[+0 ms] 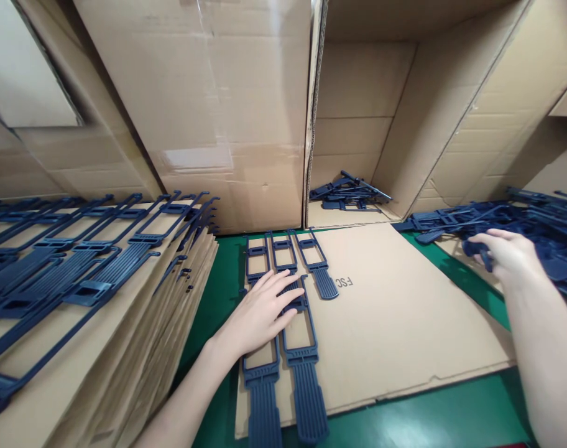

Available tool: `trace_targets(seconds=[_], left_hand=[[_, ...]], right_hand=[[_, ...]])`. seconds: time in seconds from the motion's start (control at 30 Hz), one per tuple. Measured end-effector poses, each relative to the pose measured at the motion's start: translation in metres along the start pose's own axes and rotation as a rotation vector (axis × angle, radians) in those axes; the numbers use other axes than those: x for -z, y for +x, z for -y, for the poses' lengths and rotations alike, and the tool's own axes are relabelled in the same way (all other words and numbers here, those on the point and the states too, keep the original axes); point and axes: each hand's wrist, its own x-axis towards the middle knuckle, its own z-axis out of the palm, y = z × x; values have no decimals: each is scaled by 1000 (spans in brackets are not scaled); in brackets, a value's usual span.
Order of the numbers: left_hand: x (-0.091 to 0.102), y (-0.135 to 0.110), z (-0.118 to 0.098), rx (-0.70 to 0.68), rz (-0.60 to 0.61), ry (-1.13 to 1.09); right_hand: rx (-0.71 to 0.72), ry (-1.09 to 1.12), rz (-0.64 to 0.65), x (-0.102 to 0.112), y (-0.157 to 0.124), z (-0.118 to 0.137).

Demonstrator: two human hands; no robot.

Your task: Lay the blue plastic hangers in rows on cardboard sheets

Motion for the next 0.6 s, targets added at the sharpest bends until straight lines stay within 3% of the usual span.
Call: trace_targets(seconds=[0.07,0.1,0.2,0.4,0.6], left_hand=[[0,0,0,2,6,3],[0,0,-1,3,13,8],[0,1,-1,-2,30,21],[2,1,-3,-31,-27,13],[7,6,-14,-2,-223,-195]], right_hand=[[-283,296,-9,4,-5,18],[-350,381,-31,6,-9,27],[-376,571,-47,12,-23,53],[-143,491,85,31,-69,79],[228,487,382,41,-149,96]])
